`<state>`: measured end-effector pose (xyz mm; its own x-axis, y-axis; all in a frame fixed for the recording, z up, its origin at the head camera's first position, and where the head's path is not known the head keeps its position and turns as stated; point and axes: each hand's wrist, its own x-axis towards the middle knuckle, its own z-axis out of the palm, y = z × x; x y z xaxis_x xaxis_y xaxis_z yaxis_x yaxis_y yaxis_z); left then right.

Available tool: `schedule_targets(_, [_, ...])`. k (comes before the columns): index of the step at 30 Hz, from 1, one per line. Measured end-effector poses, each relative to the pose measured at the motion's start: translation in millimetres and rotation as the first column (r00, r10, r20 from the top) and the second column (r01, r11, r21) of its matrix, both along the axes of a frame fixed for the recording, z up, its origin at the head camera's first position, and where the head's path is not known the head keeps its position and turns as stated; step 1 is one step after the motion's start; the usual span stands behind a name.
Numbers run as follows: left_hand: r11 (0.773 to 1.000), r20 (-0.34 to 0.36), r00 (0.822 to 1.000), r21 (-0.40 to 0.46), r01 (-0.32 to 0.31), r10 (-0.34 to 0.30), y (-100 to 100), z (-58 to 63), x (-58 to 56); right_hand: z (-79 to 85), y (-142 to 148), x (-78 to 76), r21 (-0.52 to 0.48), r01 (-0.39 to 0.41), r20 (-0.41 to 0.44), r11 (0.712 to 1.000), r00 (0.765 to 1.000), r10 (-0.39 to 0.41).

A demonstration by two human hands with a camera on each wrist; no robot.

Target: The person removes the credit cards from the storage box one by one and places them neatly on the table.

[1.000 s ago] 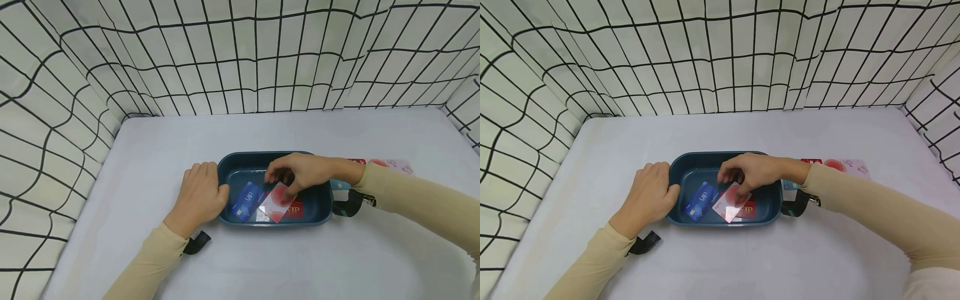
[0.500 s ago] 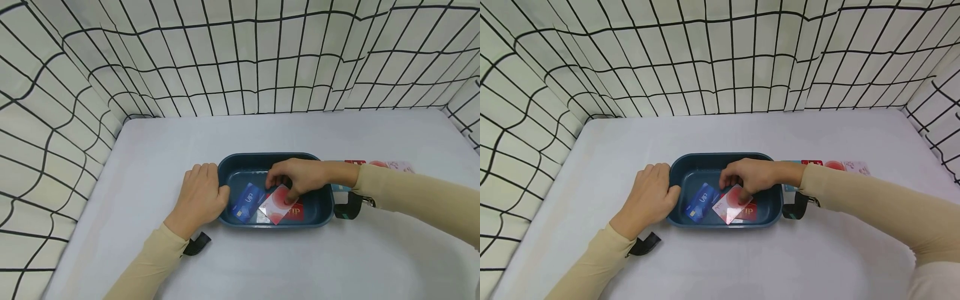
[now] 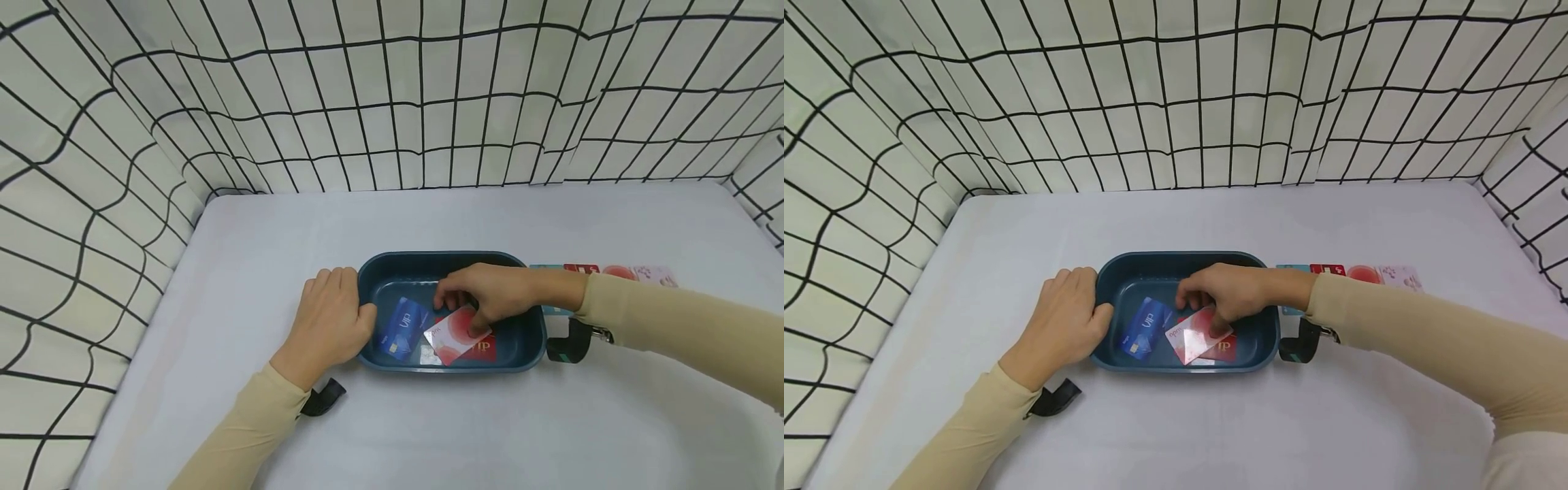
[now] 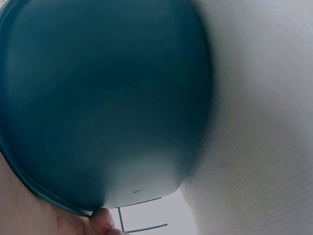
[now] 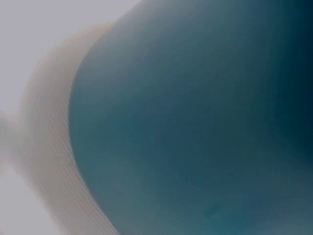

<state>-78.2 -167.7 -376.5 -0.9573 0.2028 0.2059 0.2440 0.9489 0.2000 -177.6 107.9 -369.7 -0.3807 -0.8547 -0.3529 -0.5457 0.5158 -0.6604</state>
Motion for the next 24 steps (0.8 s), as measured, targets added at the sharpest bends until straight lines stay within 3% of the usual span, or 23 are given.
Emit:
schedule_targets(11, [1.0, 0.037, 0.999, -0.008, -0.004, 0.005, 0.2, -1.5, -0.4, -0.3, 2.0, 2.5, 0.013, -0.021, -0.032, 1.0, 0.999, 0.022])
schedule_targets(24, [1.0, 0.015, 1.0, -0.013, -0.009, 0.01, -2.4, 0.3, 1.9, 1.4, -0.1, 2.5, -0.009, -0.072, -0.04, 0.997, 0.997, 0.071])
